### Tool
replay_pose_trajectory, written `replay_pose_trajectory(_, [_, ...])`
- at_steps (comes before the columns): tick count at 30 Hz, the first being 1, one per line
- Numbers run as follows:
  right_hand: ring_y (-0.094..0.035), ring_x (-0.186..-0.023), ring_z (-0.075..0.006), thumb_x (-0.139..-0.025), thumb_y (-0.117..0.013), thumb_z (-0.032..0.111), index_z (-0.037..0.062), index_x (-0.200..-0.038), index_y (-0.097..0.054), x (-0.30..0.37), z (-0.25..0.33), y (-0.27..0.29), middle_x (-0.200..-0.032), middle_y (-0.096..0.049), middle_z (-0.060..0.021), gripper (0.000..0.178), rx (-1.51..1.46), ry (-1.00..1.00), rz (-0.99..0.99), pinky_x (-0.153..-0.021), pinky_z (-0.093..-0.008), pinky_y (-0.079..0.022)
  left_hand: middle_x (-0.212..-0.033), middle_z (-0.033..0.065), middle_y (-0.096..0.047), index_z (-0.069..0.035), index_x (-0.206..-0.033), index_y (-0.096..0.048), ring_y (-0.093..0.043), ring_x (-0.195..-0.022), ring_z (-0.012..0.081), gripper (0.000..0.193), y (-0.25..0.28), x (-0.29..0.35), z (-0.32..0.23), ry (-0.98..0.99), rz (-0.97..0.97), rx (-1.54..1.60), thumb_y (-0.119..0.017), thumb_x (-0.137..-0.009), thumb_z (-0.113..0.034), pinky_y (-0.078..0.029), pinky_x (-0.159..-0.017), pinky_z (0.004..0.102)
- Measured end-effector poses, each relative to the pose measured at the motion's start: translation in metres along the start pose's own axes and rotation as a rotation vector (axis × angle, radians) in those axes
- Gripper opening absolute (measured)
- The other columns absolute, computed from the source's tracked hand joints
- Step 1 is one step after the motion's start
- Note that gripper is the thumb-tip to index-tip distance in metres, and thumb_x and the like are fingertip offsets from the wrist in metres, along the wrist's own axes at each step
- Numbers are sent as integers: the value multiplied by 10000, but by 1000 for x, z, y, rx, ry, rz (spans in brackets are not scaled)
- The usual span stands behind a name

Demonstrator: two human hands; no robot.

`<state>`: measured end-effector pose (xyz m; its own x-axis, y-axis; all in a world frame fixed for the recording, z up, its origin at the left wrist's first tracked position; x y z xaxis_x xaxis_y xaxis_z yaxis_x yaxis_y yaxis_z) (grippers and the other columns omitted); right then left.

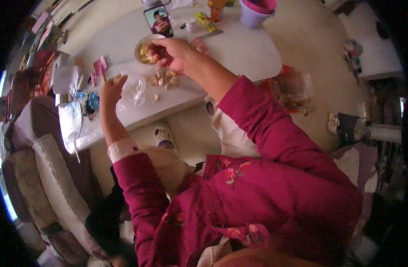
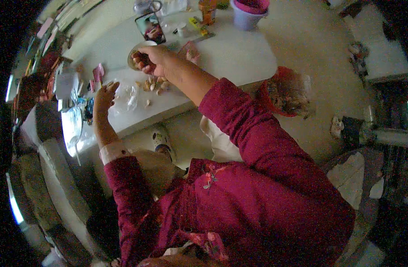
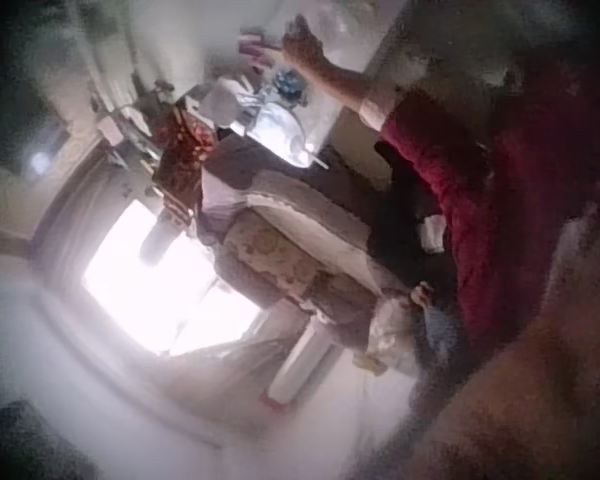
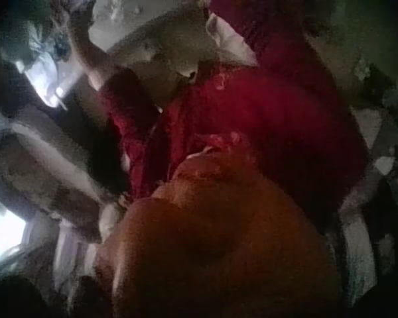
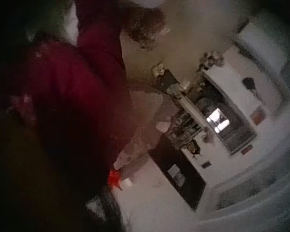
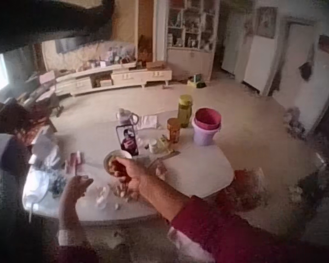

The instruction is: The person peels garlic cloves by hand, separating the skins from the cloves and placing the peeled garlic into a white bowl. The person handles the garlic cloves one by one, discarding the skins onto the table surface.

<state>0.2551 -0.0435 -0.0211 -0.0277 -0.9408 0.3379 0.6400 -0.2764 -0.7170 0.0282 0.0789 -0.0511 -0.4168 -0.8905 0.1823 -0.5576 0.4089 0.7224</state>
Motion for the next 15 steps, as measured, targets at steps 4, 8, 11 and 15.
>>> replay_pose_trajectory(4, [-458, -621, -104, -927, -560, 240, 10, -897, -628, 39, 15, -21, -759, -565, -29, 242, -129, -24, 260, -467, -200, -341, -863, 62, -642, -71, -1075, -658, -583, -740, 155, 386, 37, -34, 127, -501, -38, -613, -607, -866, -391, -471, -590, 278])
replay_pose_trajectory(8, [-436, -572, -80, -911, -569, 251, 19, -867, -590, 152, 82, 103, -691, -492, 1, 237, 101, 246, 8, -432, -205, -310, -763, -35, -581, -108, -1006, -629, -519, -653, 58, 315, 15, 7, -6, 81, 53, 384, -668, -823, -362, -402, -552, 220])
replay_pose_trajectory(11, [-513, -645, -95, -890, -588, 268, 61, -917, -628, 210, 110, 221, -763, -575, 14, 212, 314, 386, -463, -532, -228, -408, -807, -19, -606, -80, -1037, -628, -525, -666, 88, 295, 40, 24, -9, -86, -56, 419, -678, -811, -262, -409, -563, 236])
replay_pose_trajectory(15, [-492, -562, -70, -904, -535, 250, 84, -814, -642, 296, 116, 346, -617, -537, -6, 216, 785, 440, -1121, -457, -209, -352, -769, -27, -593, -71, -977, -625, -506, -627, 74, 284, 32, 31, -29, -103, -93, 546, -725, -788, -257, -392, -530, 219])
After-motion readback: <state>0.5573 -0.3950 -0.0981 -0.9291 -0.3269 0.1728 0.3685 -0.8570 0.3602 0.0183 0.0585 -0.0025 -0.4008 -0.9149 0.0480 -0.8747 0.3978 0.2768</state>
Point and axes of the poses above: each hand's wrist, its own x-axis away from the middle knuckle, its own y-axis out of the back of the hand, z = x × y, the point moved 4 cm from there along -x, towards the middle knuckle
